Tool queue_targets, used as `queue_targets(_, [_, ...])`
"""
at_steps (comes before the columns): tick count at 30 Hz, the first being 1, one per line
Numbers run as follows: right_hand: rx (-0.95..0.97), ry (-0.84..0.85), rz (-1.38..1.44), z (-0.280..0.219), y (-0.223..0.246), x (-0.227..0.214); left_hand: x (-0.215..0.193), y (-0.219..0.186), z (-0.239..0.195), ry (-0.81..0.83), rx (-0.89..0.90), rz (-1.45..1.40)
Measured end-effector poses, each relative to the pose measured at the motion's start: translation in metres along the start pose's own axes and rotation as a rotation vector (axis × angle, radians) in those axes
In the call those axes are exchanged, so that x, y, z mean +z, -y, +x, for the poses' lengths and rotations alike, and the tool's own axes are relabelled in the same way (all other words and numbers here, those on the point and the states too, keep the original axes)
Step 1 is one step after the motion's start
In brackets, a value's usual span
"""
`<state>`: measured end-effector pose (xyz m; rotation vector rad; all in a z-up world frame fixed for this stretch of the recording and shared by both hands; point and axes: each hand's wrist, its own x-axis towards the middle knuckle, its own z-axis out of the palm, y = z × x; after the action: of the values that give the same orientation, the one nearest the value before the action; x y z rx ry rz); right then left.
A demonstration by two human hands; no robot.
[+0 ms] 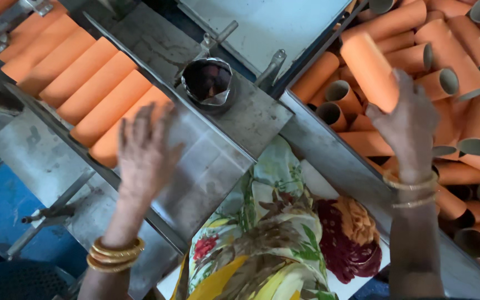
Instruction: The person repeatedly picks orange cylindrical objects from a metal bin and places them onto a moving conveyor belt. The person handles the cylinders one by one, maintaining a steady rhythm as the belt carries them away.
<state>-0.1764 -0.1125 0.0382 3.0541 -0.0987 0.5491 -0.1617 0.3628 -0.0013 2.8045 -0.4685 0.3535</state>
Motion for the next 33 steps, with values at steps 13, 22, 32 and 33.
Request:
queue_targets(13, [-0.252,0.392,0.673,0.011,0.082,-0.028,0.008,-0.066,-0.003,0.110,0.282,-0.006])
queue_targets(22, [-0.278,0.542,-0.182,0.040,-0.006,0.141,0.026,0.034,-0.020,0.018,-0.180,0.199])
queue_targets(32, [-0.248,0.449,-0.138,0.038,-0.042,0.122,0.022,0.038,-0.031,-0.135,-0.240,0.001])
queue_targets(33, [-0.268,0.359,-0.101,0.034,-0.045,0.099,0.019,0.037,-0.033,-0.178,-0.254,-0.056])
